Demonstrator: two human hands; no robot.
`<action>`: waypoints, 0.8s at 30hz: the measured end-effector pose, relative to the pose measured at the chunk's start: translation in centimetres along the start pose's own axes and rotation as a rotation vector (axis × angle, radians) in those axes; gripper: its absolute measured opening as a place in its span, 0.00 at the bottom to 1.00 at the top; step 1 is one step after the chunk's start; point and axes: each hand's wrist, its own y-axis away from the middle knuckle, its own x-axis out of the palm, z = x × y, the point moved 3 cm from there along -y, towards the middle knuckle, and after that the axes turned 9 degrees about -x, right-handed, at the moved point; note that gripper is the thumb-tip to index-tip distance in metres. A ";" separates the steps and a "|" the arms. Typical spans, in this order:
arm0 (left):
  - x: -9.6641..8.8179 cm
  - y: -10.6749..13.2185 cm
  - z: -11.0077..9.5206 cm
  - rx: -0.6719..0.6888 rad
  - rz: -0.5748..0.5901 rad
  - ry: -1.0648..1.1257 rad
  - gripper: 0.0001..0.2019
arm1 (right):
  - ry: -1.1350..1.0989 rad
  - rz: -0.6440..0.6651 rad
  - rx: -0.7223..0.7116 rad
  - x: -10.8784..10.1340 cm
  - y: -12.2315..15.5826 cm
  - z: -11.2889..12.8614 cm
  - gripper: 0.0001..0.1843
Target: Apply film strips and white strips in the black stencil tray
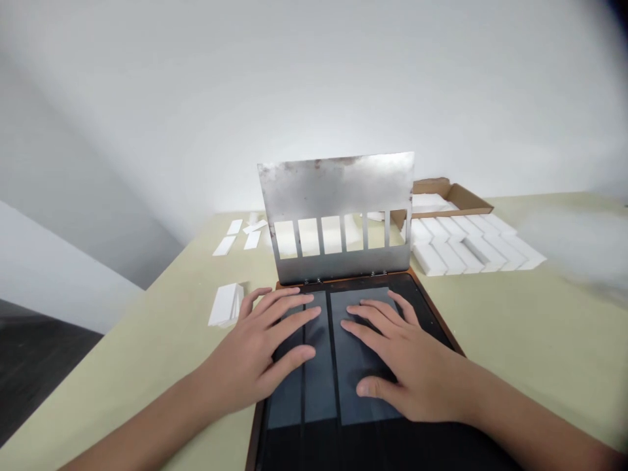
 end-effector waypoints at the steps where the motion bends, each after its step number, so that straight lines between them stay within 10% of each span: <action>1: -0.4 -0.7 -0.7 -0.021 -0.012 -0.019 0.24 | -0.010 -0.003 -0.004 -0.1 0.0 0.0 0.42; 10: 0.0 -6.3 -6.4 -0.055 0.195 0.010 0.39 | -0.066 -0.122 0.084 -3.6 0.6 -1.5 0.40; 14: 1.8 -6.4 -6.3 -0.074 0.281 -0.055 0.56 | -0.066 -0.006 0.122 -2.8 1.3 -2.9 0.50; 24: 4.1 -5.9 -5.3 0.014 0.256 -0.116 0.59 | -0.027 0.056 0.136 -1.0 1.9 -3.5 0.54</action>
